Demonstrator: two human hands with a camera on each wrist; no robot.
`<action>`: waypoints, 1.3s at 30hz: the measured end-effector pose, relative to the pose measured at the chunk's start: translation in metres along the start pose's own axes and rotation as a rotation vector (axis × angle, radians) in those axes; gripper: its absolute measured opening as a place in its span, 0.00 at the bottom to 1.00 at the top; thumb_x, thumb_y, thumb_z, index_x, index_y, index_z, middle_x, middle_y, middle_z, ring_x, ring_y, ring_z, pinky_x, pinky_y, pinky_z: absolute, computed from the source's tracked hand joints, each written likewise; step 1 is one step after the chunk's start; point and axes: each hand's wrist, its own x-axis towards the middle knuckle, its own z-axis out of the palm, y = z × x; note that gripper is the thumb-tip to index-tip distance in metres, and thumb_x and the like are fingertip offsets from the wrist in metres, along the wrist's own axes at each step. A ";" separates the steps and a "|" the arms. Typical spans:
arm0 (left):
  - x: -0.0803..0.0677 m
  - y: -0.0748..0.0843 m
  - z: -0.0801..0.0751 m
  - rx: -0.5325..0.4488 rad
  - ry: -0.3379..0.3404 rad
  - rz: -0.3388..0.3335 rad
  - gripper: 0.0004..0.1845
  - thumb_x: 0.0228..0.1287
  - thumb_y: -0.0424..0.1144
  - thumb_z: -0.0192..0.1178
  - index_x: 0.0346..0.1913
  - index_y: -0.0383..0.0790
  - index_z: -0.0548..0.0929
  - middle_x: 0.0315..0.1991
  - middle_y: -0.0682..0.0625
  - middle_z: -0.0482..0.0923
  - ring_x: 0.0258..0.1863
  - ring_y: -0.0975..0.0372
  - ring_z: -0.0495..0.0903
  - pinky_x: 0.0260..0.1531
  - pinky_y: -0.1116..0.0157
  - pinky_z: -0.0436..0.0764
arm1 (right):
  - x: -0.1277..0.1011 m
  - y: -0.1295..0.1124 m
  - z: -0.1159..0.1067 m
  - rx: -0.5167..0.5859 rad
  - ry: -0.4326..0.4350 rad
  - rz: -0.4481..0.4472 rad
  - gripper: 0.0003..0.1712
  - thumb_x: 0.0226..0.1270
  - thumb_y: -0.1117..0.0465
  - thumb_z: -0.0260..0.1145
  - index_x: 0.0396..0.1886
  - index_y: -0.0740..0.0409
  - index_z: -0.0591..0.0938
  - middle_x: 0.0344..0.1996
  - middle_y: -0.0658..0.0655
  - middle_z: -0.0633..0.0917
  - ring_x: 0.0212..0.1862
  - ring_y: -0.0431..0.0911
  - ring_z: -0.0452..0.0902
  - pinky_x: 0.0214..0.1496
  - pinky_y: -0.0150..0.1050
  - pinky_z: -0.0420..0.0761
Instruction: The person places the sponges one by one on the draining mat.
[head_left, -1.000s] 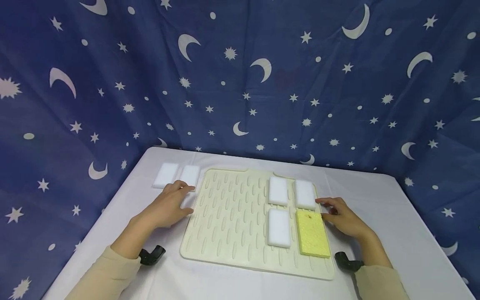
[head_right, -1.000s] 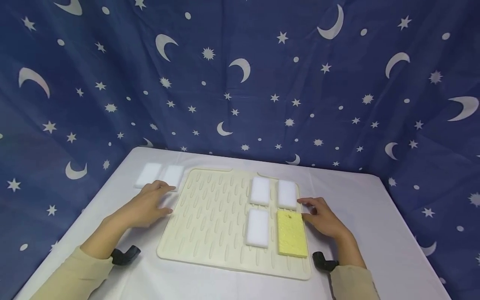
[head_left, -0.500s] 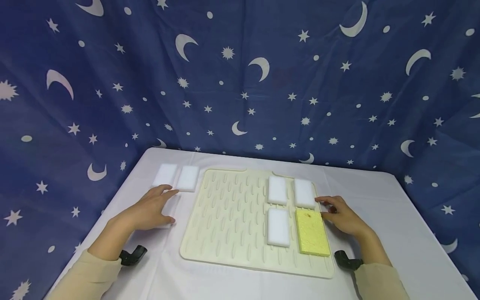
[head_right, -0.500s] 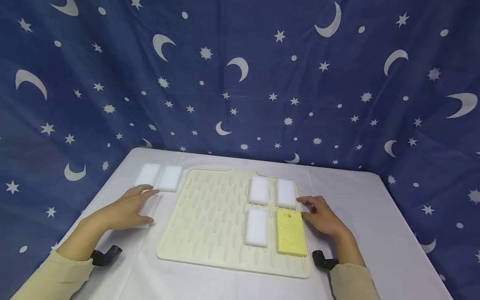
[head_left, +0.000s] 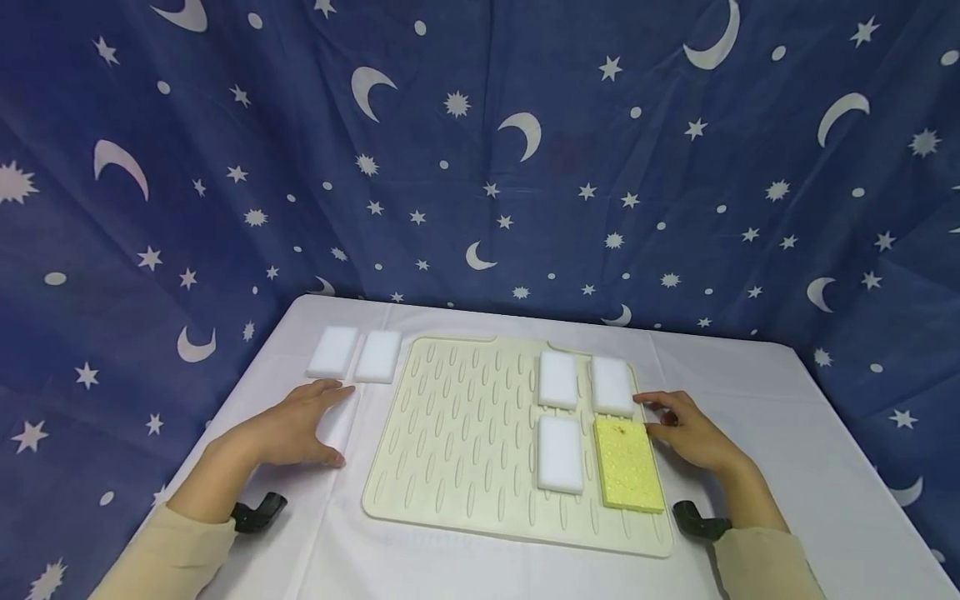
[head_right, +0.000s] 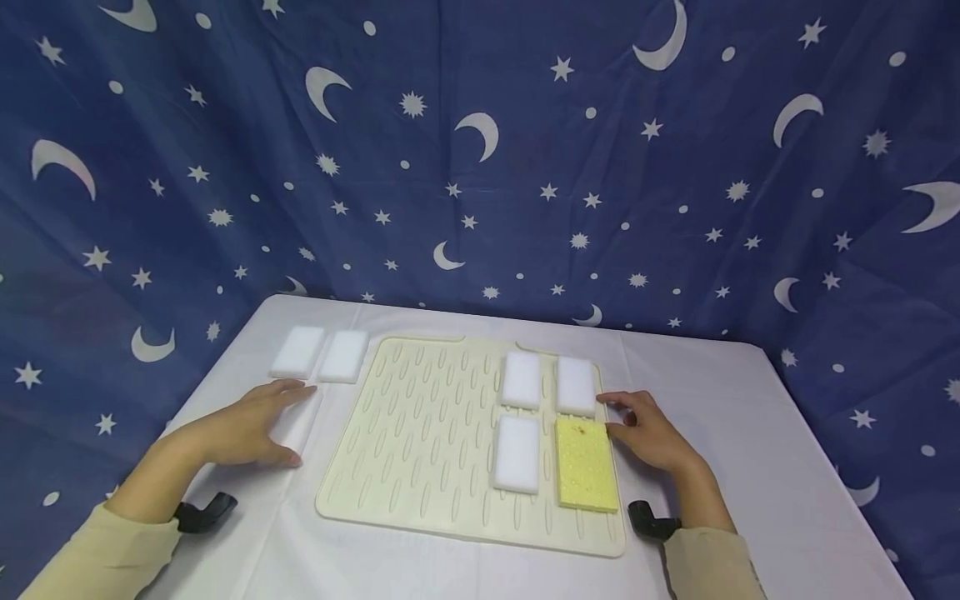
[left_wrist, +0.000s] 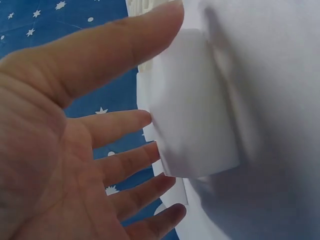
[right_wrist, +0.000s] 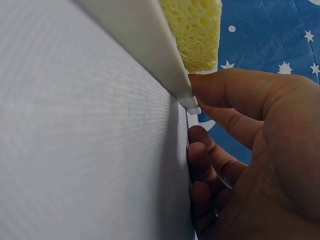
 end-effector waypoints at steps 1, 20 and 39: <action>0.001 -0.001 0.001 0.001 0.005 0.003 0.57 0.46 0.50 0.83 0.78 0.35 0.66 0.77 0.31 0.59 0.76 0.35 0.58 0.70 0.34 0.65 | 0.000 0.000 0.000 0.000 0.001 -0.001 0.29 0.70 0.59 0.68 0.70 0.51 0.77 0.58 0.63 0.72 0.54 0.54 0.68 0.51 0.45 0.72; 0.002 -0.001 -0.001 0.027 0.048 0.024 0.56 0.45 0.52 0.83 0.77 0.35 0.68 0.75 0.31 0.63 0.73 0.36 0.62 0.69 0.36 0.67 | -0.003 0.002 0.000 0.007 0.001 -0.001 0.28 0.71 0.57 0.68 0.70 0.50 0.77 0.61 0.62 0.71 0.55 0.54 0.68 0.52 0.45 0.72; 0.015 0.019 -0.014 0.048 0.051 0.069 0.53 0.51 0.50 0.80 0.78 0.37 0.66 0.77 0.33 0.62 0.75 0.37 0.60 0.71 0.36 0.65 | -0.001 0.001 0.000 0.037 0.005 -0.017 0.28 0.70 0.58 0.69 0.69 0.53 0.78 0.57 0.63 0.72 0.52 0.52 0.67 0.51 0.43 0.71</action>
